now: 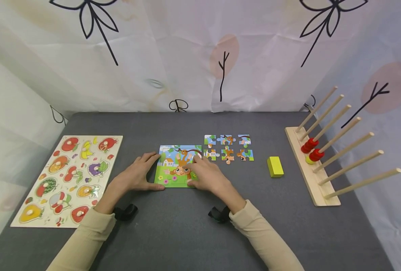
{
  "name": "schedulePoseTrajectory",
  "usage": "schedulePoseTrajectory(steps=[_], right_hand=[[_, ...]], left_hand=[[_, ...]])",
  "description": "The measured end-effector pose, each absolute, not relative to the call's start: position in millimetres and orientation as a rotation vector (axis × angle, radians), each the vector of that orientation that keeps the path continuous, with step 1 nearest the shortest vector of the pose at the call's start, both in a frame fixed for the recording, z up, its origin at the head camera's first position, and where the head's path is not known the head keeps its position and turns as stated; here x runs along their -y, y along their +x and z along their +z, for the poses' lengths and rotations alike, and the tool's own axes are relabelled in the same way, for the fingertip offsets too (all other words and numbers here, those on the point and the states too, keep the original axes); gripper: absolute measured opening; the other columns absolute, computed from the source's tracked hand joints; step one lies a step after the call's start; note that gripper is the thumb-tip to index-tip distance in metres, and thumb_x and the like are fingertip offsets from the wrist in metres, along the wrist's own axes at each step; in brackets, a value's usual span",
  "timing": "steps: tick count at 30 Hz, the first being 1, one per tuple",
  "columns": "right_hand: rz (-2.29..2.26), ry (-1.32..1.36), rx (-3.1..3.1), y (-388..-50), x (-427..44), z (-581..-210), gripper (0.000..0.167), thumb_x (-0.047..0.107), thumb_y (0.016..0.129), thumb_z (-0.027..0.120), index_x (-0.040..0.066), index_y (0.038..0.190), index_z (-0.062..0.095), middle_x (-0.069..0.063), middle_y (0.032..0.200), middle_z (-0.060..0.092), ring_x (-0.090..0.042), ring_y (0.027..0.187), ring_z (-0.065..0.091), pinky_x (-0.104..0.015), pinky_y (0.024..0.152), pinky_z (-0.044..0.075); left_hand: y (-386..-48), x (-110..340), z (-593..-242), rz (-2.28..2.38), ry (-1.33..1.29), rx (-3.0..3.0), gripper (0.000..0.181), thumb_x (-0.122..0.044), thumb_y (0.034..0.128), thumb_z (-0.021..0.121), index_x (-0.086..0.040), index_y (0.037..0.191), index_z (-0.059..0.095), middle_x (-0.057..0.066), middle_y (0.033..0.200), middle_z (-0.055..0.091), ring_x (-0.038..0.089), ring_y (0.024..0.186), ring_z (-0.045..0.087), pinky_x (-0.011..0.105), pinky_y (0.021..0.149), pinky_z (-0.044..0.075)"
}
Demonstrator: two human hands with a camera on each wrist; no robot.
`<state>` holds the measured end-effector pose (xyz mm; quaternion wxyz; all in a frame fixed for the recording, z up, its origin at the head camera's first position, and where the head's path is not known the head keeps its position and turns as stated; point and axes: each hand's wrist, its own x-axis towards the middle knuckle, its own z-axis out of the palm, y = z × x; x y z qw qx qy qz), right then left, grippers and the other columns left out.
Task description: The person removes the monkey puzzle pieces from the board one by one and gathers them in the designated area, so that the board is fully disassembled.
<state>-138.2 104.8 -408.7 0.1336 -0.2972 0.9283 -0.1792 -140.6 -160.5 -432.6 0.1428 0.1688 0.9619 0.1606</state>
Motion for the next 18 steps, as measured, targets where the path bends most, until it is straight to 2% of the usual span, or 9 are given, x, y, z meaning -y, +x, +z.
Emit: schedulePoseTrajectory(steps=[10, 18], right_hand=[[-0.538, -0.911, -2.65, -138.9, -81.6, -413.2, 0.052, 0.027, 0.085, 0.085, 0.019, 0.134, 0.068, -0.006, 0.106, 0.058, -0.018, 0.083, 0.048, -0.03, 0.068, 0.044], [-0.504, -0.928, -2.651, -137.5, -75.3, -415.3, 0.053, 0.027, 0.086, 0.084, 0.019, 0.135, 0.068, -0.005, 0.104, 0.058, -0.016, 0.08, 0.046, -0.026, 0.062, 0.04]], left_hand=[[-141.0, 161.5, -433.9, 0.469, 0.493, -2.771, 0.112, -0.055, 0.0739, 0.088, -0.003, 0.157, 0.035, 0.024, 0.161, 0.034, 0.051, 0.145, 0.037, 0.067, 0.114, 0.039], [-141.5, 161.4, -433.6, 0.462, 0.503, -2.775, 0.112, -0.055, 0.0739, 0.088, -0.002, 0.157, 0.035, 0.025, 0.161, 0.034, 0.051, 0.145, 0.037, 0.067, 0.115, 0.037]])
